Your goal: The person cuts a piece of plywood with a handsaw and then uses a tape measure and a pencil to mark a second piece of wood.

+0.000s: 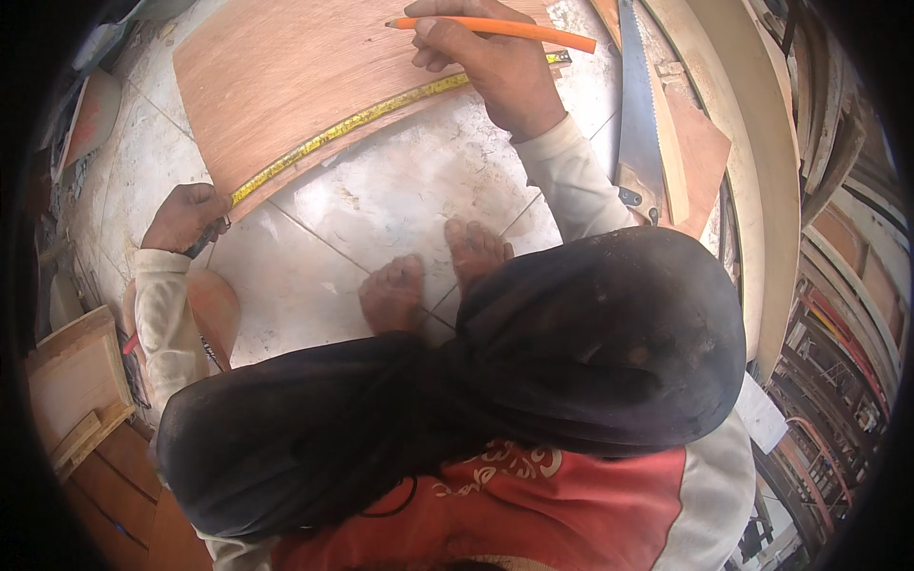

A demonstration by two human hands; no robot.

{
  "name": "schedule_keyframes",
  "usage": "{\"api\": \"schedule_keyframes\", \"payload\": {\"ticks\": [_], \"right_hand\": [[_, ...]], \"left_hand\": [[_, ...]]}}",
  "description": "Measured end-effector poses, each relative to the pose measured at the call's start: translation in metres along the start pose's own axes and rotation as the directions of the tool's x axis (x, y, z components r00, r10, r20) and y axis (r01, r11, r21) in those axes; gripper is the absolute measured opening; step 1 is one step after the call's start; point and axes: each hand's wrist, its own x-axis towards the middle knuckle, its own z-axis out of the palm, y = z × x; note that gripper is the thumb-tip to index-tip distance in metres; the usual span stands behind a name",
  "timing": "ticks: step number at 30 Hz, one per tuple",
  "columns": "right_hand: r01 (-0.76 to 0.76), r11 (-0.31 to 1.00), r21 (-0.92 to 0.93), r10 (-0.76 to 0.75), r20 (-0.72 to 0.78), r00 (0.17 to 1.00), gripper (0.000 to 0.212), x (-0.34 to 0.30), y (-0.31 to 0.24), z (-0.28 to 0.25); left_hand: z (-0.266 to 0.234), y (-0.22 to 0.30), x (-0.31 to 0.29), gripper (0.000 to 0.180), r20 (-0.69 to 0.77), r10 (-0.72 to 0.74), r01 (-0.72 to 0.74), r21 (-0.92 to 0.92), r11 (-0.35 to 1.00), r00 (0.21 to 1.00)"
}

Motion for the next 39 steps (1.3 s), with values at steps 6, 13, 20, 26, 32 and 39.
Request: {"api": "schedule_keyframes", "payload": {"ticks": [6,13,20,26,32,39], "right_hand": [[0.031,0.979,-0.201,-0.06,-0.139,0.988,0.017,-0.006,0.001,-0.032],[0.141,0.873,-0.466,-0.277,-0.236,0.932,0.024,-0.004,0.049,-0.086],[0.209,0.879,-0.428,-0.352,-0.287,0.891,0.027,-0.009,0.063,-0.082],[0.213,0.882,-0.421,-0.356,-0.299,0.885,0.023,-0.009,0.059,-0.086],[0.193,0.948,-0.253,-0.234,-0.144,0.962,0.024,-0.011,0.035,-0.065],[0.153,0.97,-0.187,-0.141,0.078,0.987,0.026,-0.004,0.022,-0.022]], "left_hand": [[0.001,-0.003,0.002,0.028,-0.022,-0.004,0.004,0.001,1.0,1.0],[0.002,0.006,-0.001,0.029,-0.009,-0.03,0.03,-0.029,0.999,1.0],[0.001,0.003,-0.002,0.031,0.001,-0.062,0.062,-0.079,0.995,0.998],[0.0,0.013,-0.003,0.031,0.006,-0.046,0.046,-0.045,0.998,0.999],[0.002,0.007,-0.003,0.032,-0.003,-0.057,0.057,-0.073,0.996,0.998],[0.002,0.009,-0.006,0.03,-0.017,-0.074,0.073,-0.062,0.995,0.997]]}}
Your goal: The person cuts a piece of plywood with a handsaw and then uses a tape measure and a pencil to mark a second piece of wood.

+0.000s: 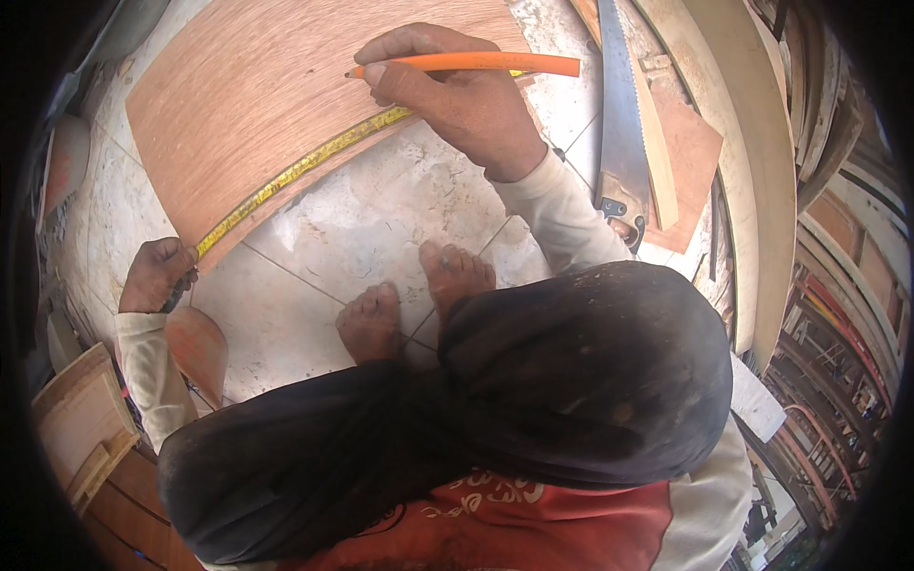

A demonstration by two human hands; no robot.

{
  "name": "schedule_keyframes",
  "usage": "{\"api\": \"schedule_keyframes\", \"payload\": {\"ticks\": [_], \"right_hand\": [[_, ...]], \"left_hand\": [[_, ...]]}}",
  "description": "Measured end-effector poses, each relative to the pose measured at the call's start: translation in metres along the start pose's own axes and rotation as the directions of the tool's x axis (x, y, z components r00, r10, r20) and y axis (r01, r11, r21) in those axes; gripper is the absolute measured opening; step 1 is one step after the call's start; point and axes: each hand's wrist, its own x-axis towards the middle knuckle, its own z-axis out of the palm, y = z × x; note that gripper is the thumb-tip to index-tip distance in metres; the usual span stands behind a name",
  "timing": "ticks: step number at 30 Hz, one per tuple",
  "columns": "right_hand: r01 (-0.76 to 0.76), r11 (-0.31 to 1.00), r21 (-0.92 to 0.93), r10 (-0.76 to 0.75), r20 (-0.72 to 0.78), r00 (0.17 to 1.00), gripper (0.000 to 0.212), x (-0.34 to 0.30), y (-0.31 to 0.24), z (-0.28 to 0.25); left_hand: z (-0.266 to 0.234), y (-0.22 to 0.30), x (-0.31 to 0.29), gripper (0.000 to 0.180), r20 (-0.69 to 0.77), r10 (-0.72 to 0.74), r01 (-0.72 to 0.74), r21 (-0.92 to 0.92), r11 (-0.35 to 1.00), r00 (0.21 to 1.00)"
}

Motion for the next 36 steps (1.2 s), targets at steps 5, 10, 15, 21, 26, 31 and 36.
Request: {"api": "schedule_keyframes", "payload": {"ticks": [5,10,15,21,26,31,36], "right_hand": [[-0.022,0.996,-0.09,0.025,0.027,0.999,0.02,0.003,0.0,0.003],[-0.163,0.986,-0.035,0.165,0.091,0.982,0.016,0.002,0.007,0.001],[-0.167,0.982,-0.086,0.178,0.138,0.974,0.015,-0.002,0.013,0.003],[-0.136,0.988,-0.072,0.145,0.142,0.979,0.013,-0.001,0.008,0.021],[-0.094,0.991,-0.092,0.115,0.249,0.962,0.013,0.001,0.008,0.038],[-0.088,0.989,-0.122,0.117,0.255,0.96,0.015,0.004,0.008,0.034],[-0.087,0.989,-0.118,0.108,0.188,0.976,0.019,0.005,0.007,0.036]], "left_hand": [[0.0,0.004,-0.003,0.03,-0.016,0.004,-0.003,0.035,0.999,1.0],[-0.001,0.008,-0.004,0.031,-0.004,-0.013,0.013,0.03,0.999,1.0],[0.0,0.002,-0.001,0.03,-0.006,-0.006,0.006,0.016,1.0,1.0],[0.001,0.005,-0.002,0.03,0.001,0.012,-0.012,0.005,1.0,1.0],[-0.001,0.012,-0.006,0.03,0.001,-0.015,0.015,0.064,0.998,1.0],[0.001,0.014,-0.008,0.031,-0.019,-0.008,0.008,0.045,0.999,1.0],[0.0,0.004,-0.005,0.032,-0.018,-0.013,0.014,0.057,0.998,1.0]]}}
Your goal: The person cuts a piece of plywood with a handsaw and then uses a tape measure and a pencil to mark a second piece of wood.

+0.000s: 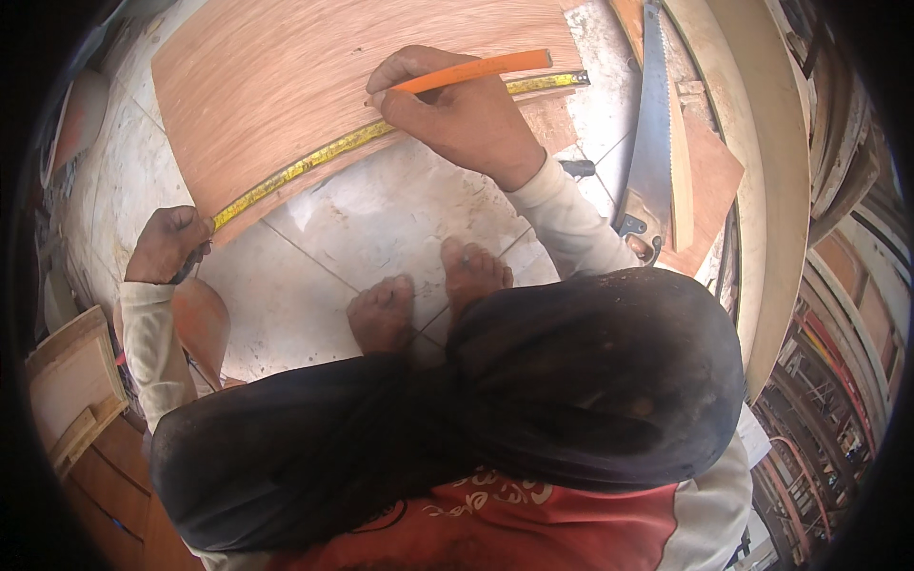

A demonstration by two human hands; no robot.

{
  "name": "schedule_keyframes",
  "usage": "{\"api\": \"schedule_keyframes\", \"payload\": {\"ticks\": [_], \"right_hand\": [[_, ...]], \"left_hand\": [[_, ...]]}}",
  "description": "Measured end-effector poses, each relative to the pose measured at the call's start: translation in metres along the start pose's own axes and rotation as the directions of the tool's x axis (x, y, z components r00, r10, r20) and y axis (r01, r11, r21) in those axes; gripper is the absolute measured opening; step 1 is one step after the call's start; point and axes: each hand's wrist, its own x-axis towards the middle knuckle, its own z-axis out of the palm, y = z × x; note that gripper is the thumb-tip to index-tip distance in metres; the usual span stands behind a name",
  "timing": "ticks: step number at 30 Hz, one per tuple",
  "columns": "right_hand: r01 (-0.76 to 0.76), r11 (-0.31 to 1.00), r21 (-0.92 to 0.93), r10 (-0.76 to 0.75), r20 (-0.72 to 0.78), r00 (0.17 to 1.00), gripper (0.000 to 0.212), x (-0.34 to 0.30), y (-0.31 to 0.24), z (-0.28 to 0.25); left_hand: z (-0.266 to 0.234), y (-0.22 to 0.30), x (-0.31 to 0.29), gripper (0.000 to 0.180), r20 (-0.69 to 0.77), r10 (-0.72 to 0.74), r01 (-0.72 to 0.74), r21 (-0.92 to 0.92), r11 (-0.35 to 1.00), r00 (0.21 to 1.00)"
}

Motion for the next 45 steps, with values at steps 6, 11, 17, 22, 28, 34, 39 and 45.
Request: {"api": "schedule_keyframes", "payload": {"ticks": [6,11,17,22,28,34,39,45], "right_hand": [[0.04,0.999,0.037,-0.041,0.017,0.999,0.014,0.001,-0.003,0.011],[0.068,0.997,-0.023,-0.064,0.136,0.989,0.014,0.008,0.001,0.028],[0.109,0.988,-0.11,-0.09,0.168,0.982,0.014,0.017,0.004,0.04],[0.157,0.977,-0.146,-0.14,0.118,0.983,0.018,0.023,0.011,0.05],[0.158,0.971,-0.178,-0.125,0.186,0.974,0.015,0.023,0.008,0.048],[0.141,0.976,-0.168,-0.108,0.191,0.976,0.015,0.022,0.009,0.048],[0.158,0.974,-0.165,-0.123,0.207,0.971,0.015,0.021,0.006,0.046],[0.092,0.986,-0.137,-0.06,0.221,0.973,0.017,0.019,0.004,0.047]], "left_hand": [[-0.001,-0.002,0.008,0.034,0.018,0.08,-0.081,0.03,0.996,0.997],[-0.002,-0.01,0.007,0.034,0.027,0.071,-0.071,-0.007,0.997,0.997],[-0.001,-0.007,0.007,0.032,0.029,0.069,-0.069,-0.013,0.998,0.997],[0.0,-0.006,0.005,0.031,0.018,0.06,-0.06,-0.003,0.998,0.998],[-0.001,0.002,0.001,0.031,0.022,0.034,-0.034,0.02,0.999,0.999],[-0.002,0.0,0.003,0.031,0.041,0.055,-0.055,0.006,0.998,0.998],[-0.003,0.0,0.004,0.031,0.047,0.048,-0.048,-0.01,0.999,0.998],[-0.003,-0.002,0.003,0.031,0.05,0.063,-0.062,-0.022,0.998,0.997]]}}
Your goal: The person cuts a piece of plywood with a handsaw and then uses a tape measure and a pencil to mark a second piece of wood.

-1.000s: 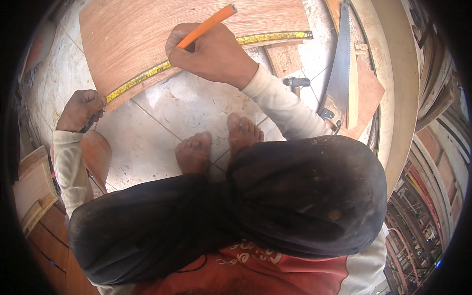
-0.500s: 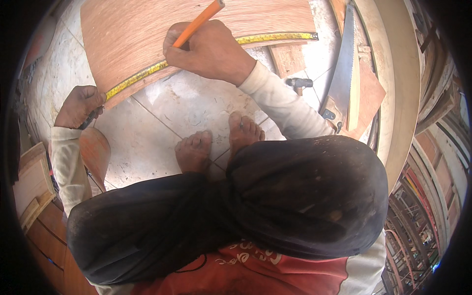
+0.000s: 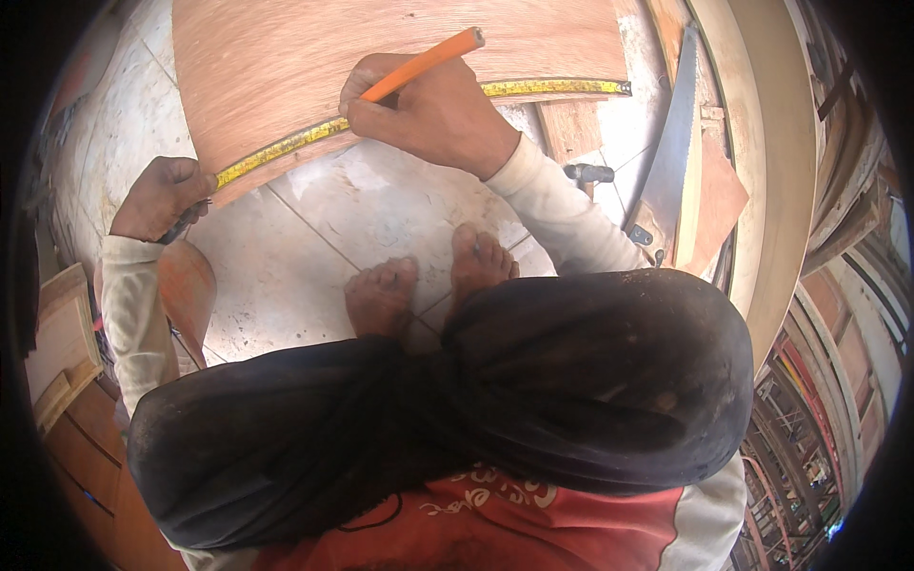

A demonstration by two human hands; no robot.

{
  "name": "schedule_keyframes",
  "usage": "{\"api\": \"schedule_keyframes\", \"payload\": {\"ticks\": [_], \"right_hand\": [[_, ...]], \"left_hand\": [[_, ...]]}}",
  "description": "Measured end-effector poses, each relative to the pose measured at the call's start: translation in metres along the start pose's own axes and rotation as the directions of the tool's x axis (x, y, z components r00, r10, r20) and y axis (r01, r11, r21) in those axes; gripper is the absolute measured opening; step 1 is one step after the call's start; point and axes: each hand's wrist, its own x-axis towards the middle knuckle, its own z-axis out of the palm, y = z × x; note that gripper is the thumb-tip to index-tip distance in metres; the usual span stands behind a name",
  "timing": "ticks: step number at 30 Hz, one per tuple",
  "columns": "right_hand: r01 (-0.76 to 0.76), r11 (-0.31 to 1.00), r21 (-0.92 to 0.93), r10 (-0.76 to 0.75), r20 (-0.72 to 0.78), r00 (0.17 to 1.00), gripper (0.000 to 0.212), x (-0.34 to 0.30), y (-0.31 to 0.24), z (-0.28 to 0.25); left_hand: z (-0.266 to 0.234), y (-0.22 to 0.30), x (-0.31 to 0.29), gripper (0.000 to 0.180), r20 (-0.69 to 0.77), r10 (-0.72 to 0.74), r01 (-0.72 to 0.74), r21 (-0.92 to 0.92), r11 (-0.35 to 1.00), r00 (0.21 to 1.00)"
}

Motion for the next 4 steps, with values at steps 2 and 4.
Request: {"api": "schedule_keyframes", "payload": {"ticks": [2,4], "right_hand": [[0.02,1.0,-0.012,-0.02,0.002,1.0,0.017,0.0006,0.0002,0.0002],[0.016,0.999,0.032,-0.017,0.025,1.0,0.016,0.0013,0.0035,0.001]], "left_hand": [[-0.0004,0.0024,-0.0005,0.031,0.001,-0.005,0.005,-0.004,1.0,1.0],[-0.0018,0.0041,-0.0004,0.032,-0.004,-0.037,0.037,0.044,0.998,0.999]]}}
